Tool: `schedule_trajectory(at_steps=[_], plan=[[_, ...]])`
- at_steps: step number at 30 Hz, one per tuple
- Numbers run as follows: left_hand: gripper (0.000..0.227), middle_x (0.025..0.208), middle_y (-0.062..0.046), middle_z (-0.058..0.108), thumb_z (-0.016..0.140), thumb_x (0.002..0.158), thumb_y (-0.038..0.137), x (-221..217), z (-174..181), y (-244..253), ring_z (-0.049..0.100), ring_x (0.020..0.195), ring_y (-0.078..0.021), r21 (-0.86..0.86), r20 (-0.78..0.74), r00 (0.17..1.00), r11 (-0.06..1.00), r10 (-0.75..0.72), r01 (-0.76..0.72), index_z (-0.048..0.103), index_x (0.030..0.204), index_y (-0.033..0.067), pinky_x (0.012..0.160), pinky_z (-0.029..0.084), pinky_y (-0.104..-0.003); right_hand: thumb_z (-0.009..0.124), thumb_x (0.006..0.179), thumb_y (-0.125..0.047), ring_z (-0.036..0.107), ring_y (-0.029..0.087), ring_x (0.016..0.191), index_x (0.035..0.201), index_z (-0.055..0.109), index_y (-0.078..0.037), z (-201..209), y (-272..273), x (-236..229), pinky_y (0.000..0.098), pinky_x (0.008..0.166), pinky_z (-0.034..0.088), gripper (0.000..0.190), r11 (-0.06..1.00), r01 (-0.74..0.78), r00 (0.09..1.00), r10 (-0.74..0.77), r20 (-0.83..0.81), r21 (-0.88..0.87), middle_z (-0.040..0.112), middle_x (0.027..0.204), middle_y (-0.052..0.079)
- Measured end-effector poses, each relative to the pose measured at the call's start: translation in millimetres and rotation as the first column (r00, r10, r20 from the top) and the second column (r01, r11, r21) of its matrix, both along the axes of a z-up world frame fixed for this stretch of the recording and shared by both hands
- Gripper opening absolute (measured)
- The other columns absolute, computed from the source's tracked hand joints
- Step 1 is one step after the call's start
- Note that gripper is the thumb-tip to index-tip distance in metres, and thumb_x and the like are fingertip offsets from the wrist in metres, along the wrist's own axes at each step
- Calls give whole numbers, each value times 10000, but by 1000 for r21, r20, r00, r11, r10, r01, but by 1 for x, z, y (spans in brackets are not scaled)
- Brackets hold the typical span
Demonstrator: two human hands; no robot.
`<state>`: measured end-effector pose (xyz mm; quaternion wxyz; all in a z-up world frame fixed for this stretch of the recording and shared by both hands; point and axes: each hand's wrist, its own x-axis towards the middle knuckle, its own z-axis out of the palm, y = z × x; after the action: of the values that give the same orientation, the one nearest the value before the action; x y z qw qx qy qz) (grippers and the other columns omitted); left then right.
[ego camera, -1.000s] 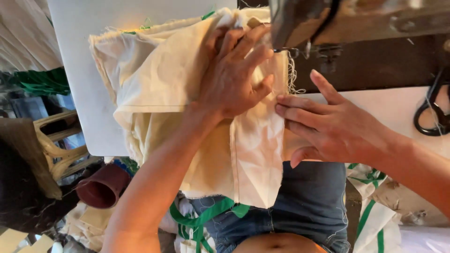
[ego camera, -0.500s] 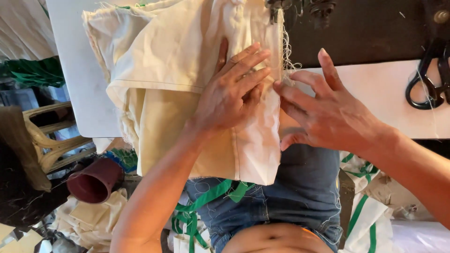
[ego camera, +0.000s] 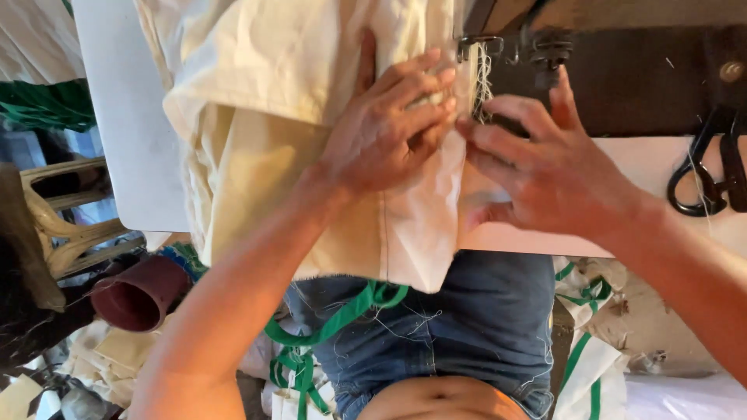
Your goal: Using an industrial sewing machine to reinforce the seams and handle attachments of fabric bags.
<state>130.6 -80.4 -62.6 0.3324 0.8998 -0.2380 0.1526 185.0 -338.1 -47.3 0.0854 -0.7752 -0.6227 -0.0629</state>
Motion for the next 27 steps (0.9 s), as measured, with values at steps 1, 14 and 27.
schedule_trajectory(at_steps=[1,14,27], plan=[[139,1261,-138,692,663,1047,80,5,-2,4,567,1333,-354,10,1,1000,1000,-22,22,789,1077,30,1172,96,-744,449,956,-839,557,309,1380,1265,814,-78,-1,0,4,691,1245,177,899,1000,7,1000,-7,5,-26,673,1419,16],[188,1307,-132,681,621,1020,83,-18,-4,-11,546,1361,-362,142,-60,995,987,77,-68,727,1167,33,1123,101,-805,528,977,-770,519,432,1371,1365,759,29,-8,1,3,756,1229,171,919,999,30,994,-26,-110,31,614,1461,146],[145,1260,-124,668,700,1042,155,16,-18,12,555,1258,-334,130,47,999,991,-24,18,768,1115,50,1098,276,-540,315,1035,-808,498,400,1289,1439,757,-133,-8,0,32,547,1138,393,902,999,36,987,-39,156,21,513,1504,138]])
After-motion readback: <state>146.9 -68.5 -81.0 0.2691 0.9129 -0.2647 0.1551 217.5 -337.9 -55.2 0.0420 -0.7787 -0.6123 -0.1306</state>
